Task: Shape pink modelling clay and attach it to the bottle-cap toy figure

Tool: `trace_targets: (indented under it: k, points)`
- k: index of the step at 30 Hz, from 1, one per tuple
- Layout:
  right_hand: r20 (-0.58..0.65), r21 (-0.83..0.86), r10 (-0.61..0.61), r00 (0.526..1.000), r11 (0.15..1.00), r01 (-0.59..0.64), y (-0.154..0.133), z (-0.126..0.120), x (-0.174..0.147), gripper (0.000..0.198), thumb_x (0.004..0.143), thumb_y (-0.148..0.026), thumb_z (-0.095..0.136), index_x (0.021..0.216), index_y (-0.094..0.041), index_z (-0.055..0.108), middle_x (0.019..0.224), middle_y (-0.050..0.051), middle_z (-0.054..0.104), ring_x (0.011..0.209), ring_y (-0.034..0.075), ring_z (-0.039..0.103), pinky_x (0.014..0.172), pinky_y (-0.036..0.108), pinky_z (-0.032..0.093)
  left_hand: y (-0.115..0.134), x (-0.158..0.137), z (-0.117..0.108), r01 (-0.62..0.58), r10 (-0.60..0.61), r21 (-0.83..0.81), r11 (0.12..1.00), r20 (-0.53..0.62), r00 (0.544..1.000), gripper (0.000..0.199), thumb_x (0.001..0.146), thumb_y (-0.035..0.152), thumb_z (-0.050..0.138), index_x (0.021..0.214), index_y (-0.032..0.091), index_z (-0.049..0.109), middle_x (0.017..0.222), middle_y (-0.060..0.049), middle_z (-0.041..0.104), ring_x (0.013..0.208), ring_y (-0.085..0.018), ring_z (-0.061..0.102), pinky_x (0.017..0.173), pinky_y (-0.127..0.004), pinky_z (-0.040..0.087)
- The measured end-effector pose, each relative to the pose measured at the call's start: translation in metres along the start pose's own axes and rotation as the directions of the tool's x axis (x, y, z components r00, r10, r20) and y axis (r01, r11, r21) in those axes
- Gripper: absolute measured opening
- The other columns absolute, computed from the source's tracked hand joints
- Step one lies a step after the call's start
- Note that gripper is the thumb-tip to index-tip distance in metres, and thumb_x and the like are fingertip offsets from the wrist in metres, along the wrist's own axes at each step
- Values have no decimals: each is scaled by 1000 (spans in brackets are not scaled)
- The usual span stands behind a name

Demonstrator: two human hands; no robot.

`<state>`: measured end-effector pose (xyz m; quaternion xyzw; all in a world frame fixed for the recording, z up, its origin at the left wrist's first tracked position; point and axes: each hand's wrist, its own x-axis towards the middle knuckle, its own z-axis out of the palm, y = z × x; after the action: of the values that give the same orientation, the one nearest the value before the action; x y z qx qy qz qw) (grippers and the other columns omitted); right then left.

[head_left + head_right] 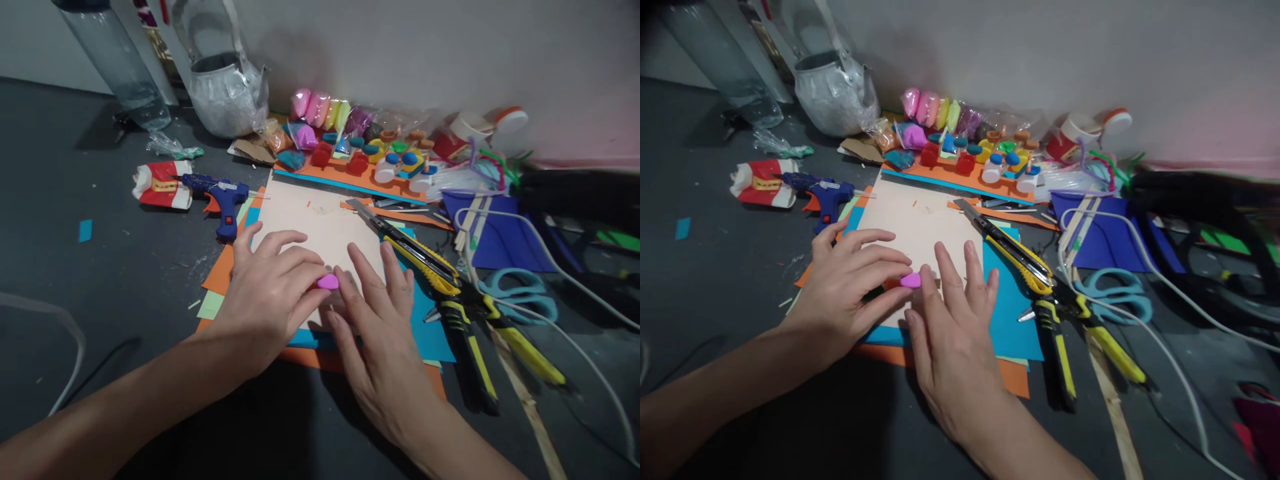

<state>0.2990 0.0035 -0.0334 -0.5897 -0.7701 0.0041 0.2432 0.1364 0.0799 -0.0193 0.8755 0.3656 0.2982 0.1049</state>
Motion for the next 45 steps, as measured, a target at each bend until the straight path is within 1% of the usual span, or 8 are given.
trace_targets:
  k: [7, 15, 19, 23, 29, 35, 42, 45]
  points:
    - [-28, 5, 6, 1000, 1000, -5, 2, -3, 2, 38, 99, -23, 46, 136, -15, 49, 155, 19, 41, 152, 38, 15, 111, 74, 24, -1, -2, -3, 10, -10, 42, 999, 4, 1000, 15, 94, 33, 61, 97, 22, 70, 105, -4, 78, 120, -29, 59, 111, -59, 21]
    - [-18, -28, -13, 1000, 1000, 13, 5, -3, 2, 37, 99, -23, 46, 135, -17, 51, 156, 17, 41, 152, 38, 13, 112, 75, 17, -1, -1, -3, -3, 2, 32, 999, 31, 1000, 15, 95, 30, 59, 92, 22, 72, 102, -3, 78, 120, -30, 60, 111, -62, 21]
    - [-21, -5, -1, 1000, 1000, 1, 7, -5, 4, 38, 98, -25, 49, 135, -18, 51, 153, 17, 44, 151, 39, 17, 111, 76, 18, -1, -1, -3, 4, -4, 20, 1000, 33, 999, 13, 93, 31, 62, 94, 22, 71, 103, -4, 78, 120, -30, 60, 112, -63, 21]
    - [-48, 42, -10, 999, 999, 12, 10, -6, 9, 29, 97, -21, 49, 125, -19, 58, 149, 17, 49, 150, 39, 23, 109, 75, 22, -1, -1, -2, -16, 15, 23, 1000, 30, 999, 9, 93, 27, 63, 95, 21, 70, 103, -2, 77, 120, -30, 60, 112, -63, 19]
    - [-75, 46, -13, 997, 999, 17, 16, -4, 14, 19, 97, -20, 53, 114, -21, 62, 142, 13, 57, 147, 37, 30, 112, 74, 19, 0, -2, -1, -31, 30, 36, 999, 22, 999, 11, 95, 27, 60, 97, 22, 70, 103, -1, 77, 120, -30, 60, 112, -64, 19]
    - [-88, 76, -41, 995, 996, 48, 21, -6, 18, 18, 95, -19, 57, 111, -22, 64, 136, 12, 63, 143, 35, 37, 112, 72, 22, -1, -2, 0, -38, 37, 28, 999, 14, 999, 12, 95, 26, 58, 97, 23, 70, 103, -1, 78, 120, -30, 60, 111, -65, 20]
    - [-80, 96, -57, 995, 993, 65, 25, -6, 19, 18, 96, -21, 57, 112, -22, 64, 134, 11, 64, 142, 34, 40, 112, 72, 23, -1, -1, 0, -34, 33, 23, 999, 37, 999, 12, 94, 26, 61, 100, 22, 69, 104, 0, 77, 121, -29, 59, 114, -63, 17]
    - [-68, 115, -49, 996, 992, 57, 27, -7, 19, 20, 95, -23, 57, 114, -23, 64, 135, 11, 63, 143, 34, 39, 113, 70, 25, -1, -3, -4, -14, 11, 38, 999, 59, 998, 14, 95, 30, 59, 103, 23, 69, 107, -1, 77, 123, -29, 58, 115, -61, 15]
